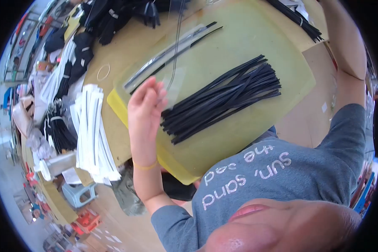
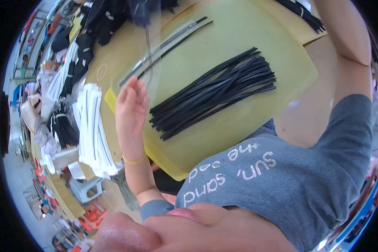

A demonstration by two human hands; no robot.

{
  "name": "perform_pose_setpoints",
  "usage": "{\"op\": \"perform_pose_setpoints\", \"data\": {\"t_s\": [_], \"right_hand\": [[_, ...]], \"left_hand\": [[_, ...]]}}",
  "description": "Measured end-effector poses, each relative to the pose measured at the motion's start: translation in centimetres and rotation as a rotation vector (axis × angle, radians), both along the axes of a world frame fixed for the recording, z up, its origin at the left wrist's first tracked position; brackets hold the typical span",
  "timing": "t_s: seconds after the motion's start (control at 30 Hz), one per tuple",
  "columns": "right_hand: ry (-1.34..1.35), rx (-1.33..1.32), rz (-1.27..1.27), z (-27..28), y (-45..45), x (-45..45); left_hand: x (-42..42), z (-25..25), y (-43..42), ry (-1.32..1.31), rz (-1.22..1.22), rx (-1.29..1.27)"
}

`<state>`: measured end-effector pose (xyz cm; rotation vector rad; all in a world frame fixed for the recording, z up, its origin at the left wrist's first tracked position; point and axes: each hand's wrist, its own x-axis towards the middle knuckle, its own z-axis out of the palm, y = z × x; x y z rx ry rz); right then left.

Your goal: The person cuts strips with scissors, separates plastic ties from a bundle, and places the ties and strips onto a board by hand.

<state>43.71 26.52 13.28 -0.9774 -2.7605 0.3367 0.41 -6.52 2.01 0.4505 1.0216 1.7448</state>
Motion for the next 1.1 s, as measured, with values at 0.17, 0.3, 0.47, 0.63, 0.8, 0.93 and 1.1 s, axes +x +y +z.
{"op": "perform_pose_setpoints", "data": {"t_s": [0.17,0.3,0.47,0.63,0.8,0.93,1.1], "right_hand": [[0.06,0.018,0.138,-1.2,-0.9,-3.0],[0.109,0.021,0.235,-1.8,-1.6,-5.3],[0.178,0.035,0.365,-1.8,-3.2,-7.9],[0.349,0.072,0.574,-1.5,-6.6,-12.0],[0.449,0.096,0.693,-1.3,-8.8,-14.1],[0.496,0.122,0.734,-0.8,-8.9,-15.2],[0.509,0.108,0.744,0.2,-8.6,-17.0]], "left_hand": [[1.5,1.2,-2.9,0.181,0.264,-0.195],[-0.4,0.5,-6.0,0.225,0.401,-0.185],[-3.7,-1.4,-11.0,0.646,0.474,-0.453],[-5.0,-1.4,-13.4,0.938,0.554,-0.36],[-6.1,-1.3,-14.0,1.002,0.675,-0.293],[-6.8,-1.4,-15.8,0.806,0.807,-0.4],[-7.1,-0.9,-15.2,0.937,0.543,-0.483]]}}
